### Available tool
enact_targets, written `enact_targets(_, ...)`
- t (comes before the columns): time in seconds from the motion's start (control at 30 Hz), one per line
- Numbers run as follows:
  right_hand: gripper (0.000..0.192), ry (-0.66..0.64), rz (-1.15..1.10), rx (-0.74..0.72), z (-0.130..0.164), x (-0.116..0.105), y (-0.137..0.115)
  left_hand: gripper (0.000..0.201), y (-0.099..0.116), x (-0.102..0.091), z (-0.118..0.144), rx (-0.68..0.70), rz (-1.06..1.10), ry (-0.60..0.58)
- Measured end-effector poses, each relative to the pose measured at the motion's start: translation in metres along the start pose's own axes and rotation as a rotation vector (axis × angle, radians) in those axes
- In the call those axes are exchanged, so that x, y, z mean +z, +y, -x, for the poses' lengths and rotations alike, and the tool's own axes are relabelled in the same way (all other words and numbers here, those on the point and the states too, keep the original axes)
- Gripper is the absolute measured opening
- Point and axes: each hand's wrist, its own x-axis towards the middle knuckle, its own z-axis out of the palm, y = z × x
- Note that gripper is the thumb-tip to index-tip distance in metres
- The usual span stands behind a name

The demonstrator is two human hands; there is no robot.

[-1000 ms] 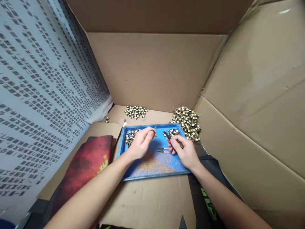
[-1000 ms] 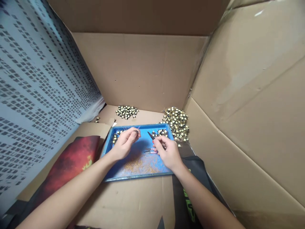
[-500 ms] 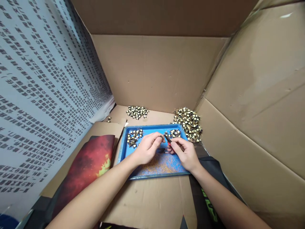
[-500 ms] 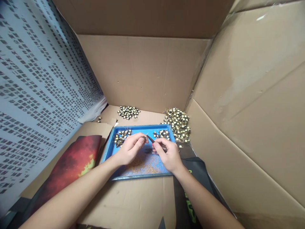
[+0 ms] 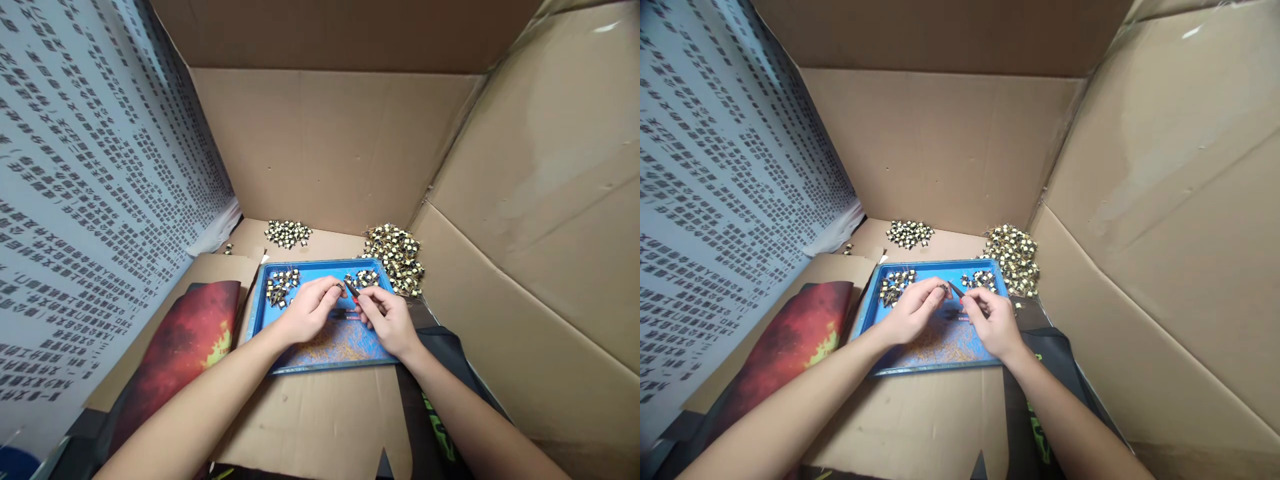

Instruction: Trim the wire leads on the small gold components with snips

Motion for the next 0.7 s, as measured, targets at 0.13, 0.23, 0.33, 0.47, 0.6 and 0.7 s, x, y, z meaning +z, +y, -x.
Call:
enact_targets(0.13, 0.03, -0.008, 0.007, -0.003, 0.0001, 0.0001, -0.0002, 0.036, -0.0002, 0.0002, 0.0004, -0.002, 0.003, -0.001)
enact_targets(0.23, 0.031, -0.013, 0.022, -0.005, 0.0003, 0.0, -0.0003, 0.036, -0.0003, 0.0004, 0.0004, -0.007, -0.004, 0.002)
enact_targets(0.33, 0.031, -0.016, 0.047, -0.016, 0.0003, -0.0005, -0.0002, 0.036, -0.0003, 0.0007, 0.0002, -0.005, -0.009, 0.008)
enact_targets(0.47, 0.031, -0.02, 0.061, -0.026, 0.0, -0.0012, 0.0013, 0.038, -0.0008, 0.0007, -0.0001, 0.003, -0.012, 0.011)
enact_targets(0.6, 0.031, -0.027, 0.061, -0.02, -0.0004, -0.0011, 0.0023, 0.038, -0.0018, 0.0009, -0.0002, 0.004, -0.064, -0.025)
enact_targets(0.7, 0.031, -0.032, 0.07, -0.029, -0.0003, -0.0009, 0.0009, 0.039, -0.0015, 0.0012, -0.0002, 0.011, -0.106, -0.062)
